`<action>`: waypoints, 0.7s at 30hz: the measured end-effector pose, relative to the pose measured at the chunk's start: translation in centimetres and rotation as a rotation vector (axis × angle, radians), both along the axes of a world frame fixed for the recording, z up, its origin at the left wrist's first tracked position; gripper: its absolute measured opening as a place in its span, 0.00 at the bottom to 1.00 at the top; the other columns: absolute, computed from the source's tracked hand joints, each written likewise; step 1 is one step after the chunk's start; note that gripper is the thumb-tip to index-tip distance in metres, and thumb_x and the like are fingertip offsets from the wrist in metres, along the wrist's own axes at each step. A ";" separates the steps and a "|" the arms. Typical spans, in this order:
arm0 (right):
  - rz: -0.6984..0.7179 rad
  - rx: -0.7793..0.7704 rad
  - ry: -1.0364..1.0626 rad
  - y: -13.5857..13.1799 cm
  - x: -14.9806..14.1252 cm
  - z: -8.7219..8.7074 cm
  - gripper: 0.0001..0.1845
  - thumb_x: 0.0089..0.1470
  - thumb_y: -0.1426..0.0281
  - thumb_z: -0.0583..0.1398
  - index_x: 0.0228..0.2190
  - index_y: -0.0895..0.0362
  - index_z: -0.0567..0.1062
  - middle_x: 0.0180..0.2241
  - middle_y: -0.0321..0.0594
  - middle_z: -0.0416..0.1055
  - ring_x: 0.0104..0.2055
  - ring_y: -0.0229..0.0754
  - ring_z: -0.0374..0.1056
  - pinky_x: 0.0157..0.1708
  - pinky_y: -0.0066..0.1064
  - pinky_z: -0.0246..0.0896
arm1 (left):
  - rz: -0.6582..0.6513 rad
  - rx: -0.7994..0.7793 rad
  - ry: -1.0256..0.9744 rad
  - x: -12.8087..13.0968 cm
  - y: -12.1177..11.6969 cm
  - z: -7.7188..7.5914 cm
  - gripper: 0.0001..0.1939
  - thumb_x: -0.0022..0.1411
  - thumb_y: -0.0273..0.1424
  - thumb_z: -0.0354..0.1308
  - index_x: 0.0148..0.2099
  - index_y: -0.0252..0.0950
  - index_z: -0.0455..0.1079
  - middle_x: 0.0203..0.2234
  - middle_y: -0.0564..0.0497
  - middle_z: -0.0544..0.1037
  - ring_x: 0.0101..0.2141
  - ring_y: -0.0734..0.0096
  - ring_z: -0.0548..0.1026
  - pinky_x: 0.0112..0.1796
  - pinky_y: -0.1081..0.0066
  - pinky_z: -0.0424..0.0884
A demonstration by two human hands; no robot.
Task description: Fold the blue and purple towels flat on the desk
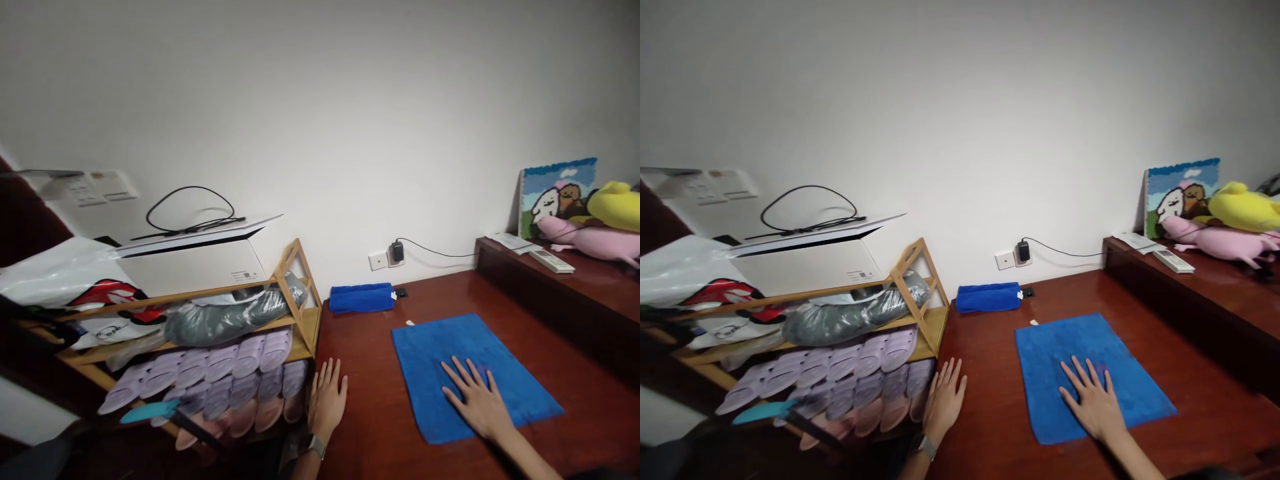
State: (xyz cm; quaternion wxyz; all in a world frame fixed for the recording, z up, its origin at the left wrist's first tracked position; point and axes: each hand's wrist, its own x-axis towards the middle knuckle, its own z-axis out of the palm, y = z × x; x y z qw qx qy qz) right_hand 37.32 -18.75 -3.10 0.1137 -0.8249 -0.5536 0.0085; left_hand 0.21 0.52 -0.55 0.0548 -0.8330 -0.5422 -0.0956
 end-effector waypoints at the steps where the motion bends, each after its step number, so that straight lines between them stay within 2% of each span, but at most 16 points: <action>1: -0.022 -0.016 -0.003 0.3 1.6 0.0 0.37 0.62 0.40 0.47 0.69 0.32 0.56 0.73 0.25 0.49 0.76 0.56 0.40 0.72 0.65 0.29 | -0.001 0.013 0.002 0.0 0.1 -0.2 0.29 0.75 0.39 0.45 0.73 0.37 0.61 0.71 0.44 0.60 0.70 0.57 0.60 0.68 0.53 0.57; 4: -0.053 -0.090 0.003 2.3 6.1 0.3 0.38 0.62 0.40 0.45 0.70 0.33 0.54 0.74 0.25 0.46 0.77 0.56 0.39 0.72 0.65 0.30 | -0.010 0.052 -0.008 -0.1 0.2 -0.6 0.28 0.75 0.38 0.46 0.72 0.39 0.62 0.71 0.46 0.62 0.69 0.57 0.61 0.67 0.52 0.58; 10: 0.002 -0.164 0.007 8.3 13.6 1.6 0.40 0.62 0.41 0.44 0.72 0.36 0.51 0.75 0.28 0.43 0.77 0.55 0.36 0.72 0.63 0.28 | -0.006 0.037 -0.023 -0.2 0.0 -0.5 0.28 0.75 0.37 0.45 0.73 0.40 0.61 0.71 0.47 0.61 0.69 0.57 0.61 0.67 0.51 0.58; 15: -0.007 -0.161 0.020 12.8 18.3 0.7 0.39 0.63 0.43 0.45 0.72 0.36 0.52 0.76 0.31 0.43 0.77 0.57 0.37 0.71 0.64 0.27 | -0.006 -0.005 -0.004 -0.2 -0.2 0.0 0.28 0.75 0.37 0.45 0.74 0.41 0.60 0.72 0.48 0.60 0.70 0.57 0.59 0.67 0.51 0.58; 21: -0.012 -0.140 0.043 16.5 22.9 -0.3 0.38 0.63 0.43 0.46 0.71 0.37 0.54 0.76 0.34 0.45 0.76 0.60 0.39 0.70 0.66 0.28 | -0.006 0.026 -0.016 -0.2 0.1 -0.5 0.29 0.74 0.36 0.46 0.74 0.45 0.58 0.71 0.50 0.62 0.70 0.55 0.60 0.68 0.50 0.58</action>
